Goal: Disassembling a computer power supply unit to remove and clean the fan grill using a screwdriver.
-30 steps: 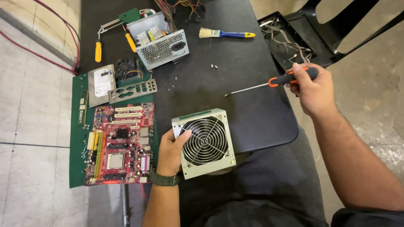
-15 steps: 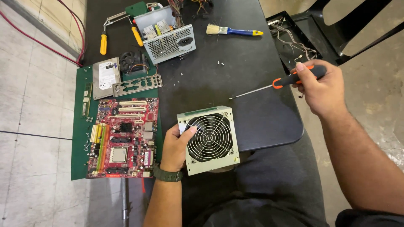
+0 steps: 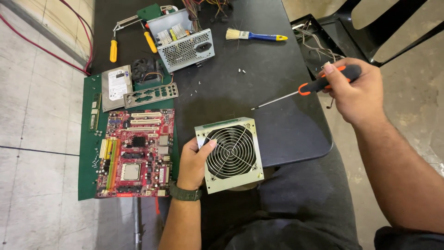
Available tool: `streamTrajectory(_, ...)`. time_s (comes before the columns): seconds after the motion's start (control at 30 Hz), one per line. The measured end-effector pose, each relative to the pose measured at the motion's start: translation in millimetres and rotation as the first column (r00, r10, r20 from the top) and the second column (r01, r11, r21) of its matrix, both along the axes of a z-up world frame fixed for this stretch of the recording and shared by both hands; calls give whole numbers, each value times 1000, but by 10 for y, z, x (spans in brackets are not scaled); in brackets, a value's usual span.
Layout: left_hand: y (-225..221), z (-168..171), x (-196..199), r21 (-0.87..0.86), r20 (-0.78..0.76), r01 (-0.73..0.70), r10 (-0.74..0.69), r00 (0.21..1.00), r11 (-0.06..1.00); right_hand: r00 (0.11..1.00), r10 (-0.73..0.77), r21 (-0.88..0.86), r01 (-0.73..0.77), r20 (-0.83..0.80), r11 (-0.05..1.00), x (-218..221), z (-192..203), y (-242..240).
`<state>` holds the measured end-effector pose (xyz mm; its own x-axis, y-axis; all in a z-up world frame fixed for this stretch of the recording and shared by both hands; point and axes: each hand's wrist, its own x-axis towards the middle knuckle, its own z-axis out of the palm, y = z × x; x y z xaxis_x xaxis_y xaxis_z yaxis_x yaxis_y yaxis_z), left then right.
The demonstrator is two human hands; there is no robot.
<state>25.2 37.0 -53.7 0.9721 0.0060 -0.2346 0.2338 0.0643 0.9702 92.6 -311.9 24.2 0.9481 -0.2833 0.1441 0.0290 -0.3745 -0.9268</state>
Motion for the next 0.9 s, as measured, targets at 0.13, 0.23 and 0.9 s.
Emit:
streamTrajectory(0.13, -19, 11, 9, 42, -2, -30, 30, 1000, 999, 998, 2, 55, -6, 70, 998, -47, -61, -95)
streamTrajectory(0.23, -12, -51, 20, 35, 38, -31, 30, 999, 999, 970, 52, 202, -102, 238, 974, -140, -111, -130)
streamTrajectory(0.9, -34, 28, -15, -64, 40, -8, 10, 999, 998, 726, 613, -481, -436, 313, 761, -734, 846, 943)
